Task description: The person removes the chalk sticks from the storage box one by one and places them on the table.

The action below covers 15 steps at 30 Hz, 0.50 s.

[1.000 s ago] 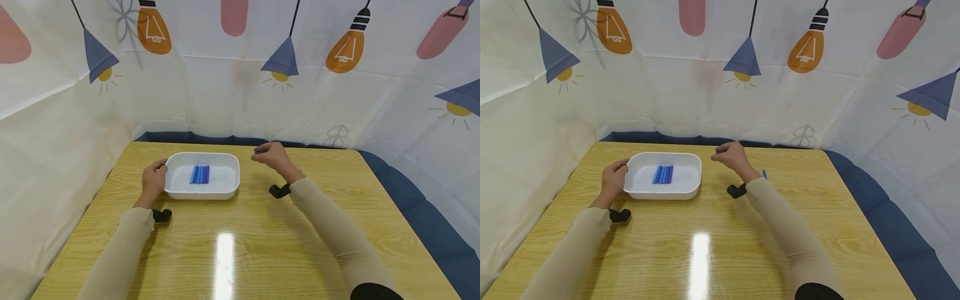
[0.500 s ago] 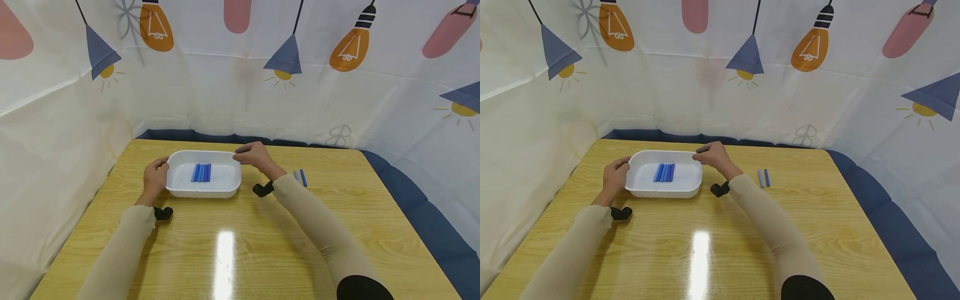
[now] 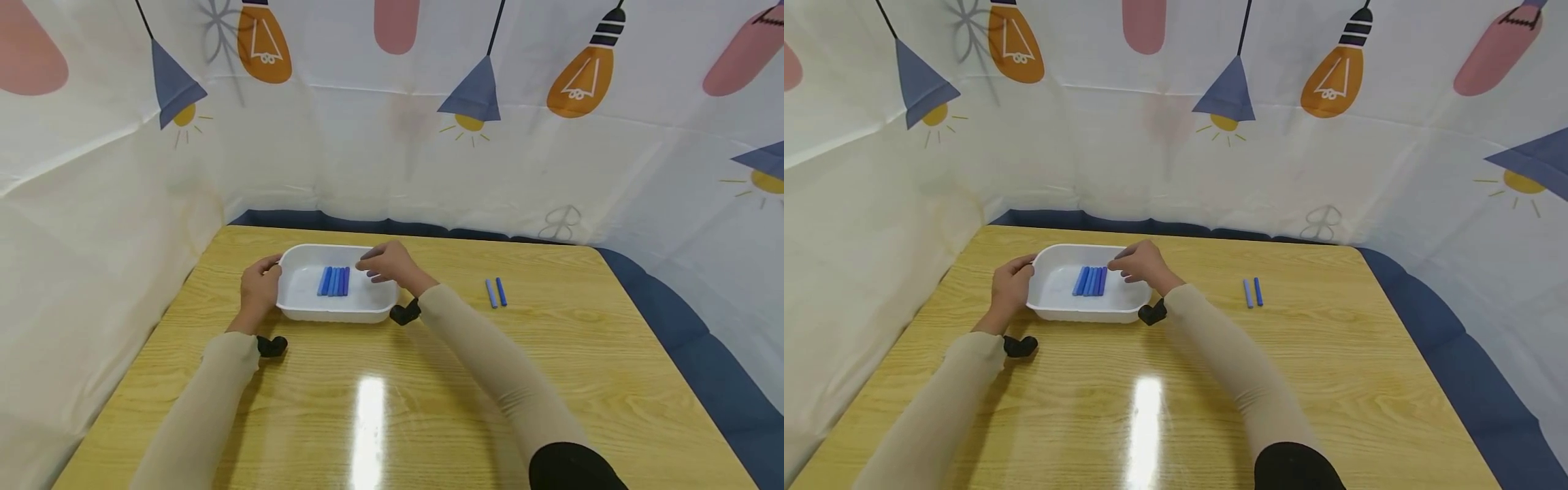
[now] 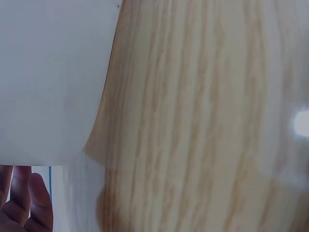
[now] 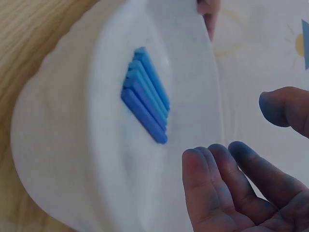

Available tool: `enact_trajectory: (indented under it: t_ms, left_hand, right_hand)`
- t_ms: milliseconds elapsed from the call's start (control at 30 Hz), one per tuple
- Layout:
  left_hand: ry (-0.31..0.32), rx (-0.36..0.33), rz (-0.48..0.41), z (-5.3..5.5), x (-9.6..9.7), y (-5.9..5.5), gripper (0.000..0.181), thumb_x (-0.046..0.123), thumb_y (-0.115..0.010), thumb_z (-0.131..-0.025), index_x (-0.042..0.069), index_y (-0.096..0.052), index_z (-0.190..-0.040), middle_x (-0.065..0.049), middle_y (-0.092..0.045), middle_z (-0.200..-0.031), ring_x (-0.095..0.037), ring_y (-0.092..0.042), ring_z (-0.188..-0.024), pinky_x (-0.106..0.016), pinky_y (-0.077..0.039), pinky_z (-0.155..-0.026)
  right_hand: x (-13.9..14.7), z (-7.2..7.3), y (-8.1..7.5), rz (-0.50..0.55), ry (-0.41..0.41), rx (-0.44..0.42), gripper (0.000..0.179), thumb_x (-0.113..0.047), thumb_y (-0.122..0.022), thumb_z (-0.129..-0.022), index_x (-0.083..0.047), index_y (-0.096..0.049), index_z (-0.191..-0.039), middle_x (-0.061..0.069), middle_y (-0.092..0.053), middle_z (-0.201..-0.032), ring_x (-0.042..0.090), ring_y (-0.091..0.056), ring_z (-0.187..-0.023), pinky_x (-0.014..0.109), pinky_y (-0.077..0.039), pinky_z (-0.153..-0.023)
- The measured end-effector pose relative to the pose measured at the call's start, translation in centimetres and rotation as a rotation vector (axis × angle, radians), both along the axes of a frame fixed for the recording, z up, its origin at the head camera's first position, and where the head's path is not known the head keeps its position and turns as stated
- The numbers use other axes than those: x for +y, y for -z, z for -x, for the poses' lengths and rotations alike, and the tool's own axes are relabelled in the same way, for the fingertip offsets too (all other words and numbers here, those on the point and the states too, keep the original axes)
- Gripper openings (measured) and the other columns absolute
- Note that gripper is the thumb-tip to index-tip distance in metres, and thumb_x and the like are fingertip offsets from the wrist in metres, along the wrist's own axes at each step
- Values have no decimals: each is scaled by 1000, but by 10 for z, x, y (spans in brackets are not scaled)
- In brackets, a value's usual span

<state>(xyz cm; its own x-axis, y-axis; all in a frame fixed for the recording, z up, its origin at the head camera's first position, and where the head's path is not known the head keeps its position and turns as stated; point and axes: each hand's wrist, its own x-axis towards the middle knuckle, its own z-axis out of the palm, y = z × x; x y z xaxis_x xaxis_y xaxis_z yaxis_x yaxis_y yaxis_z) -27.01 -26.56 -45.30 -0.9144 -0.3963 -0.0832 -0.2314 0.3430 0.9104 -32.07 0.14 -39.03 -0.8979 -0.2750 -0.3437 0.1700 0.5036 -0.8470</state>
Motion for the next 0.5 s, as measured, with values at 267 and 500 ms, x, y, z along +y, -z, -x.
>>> enact_trajectory:
  t_ms: [267,500]
  left_hand:
    - [16,16,-7,0,0,-1,46,32,-39,-98,18,-54,-139,-12,-55,-134,-27,-54,-116,-41,-49,-96]
    - [10,9,5,-3,1,0,45,32,-40,-98,18,-54,-138,-11,-55,-134,-26,-53,-115,-41,-48,-95]
  right_hand:
    - [-12,-5,13,-10,44,35,35,-27,-76,-81,-7,-70,-110,9,-68,-108,24,-68,-95,31,-58,-74]
    - [-26,-6,19,-17,99,63,34,-27,-77,-80,-8,-71,-108,8,-69,-104,20,-67,-89,30,-58,-73]
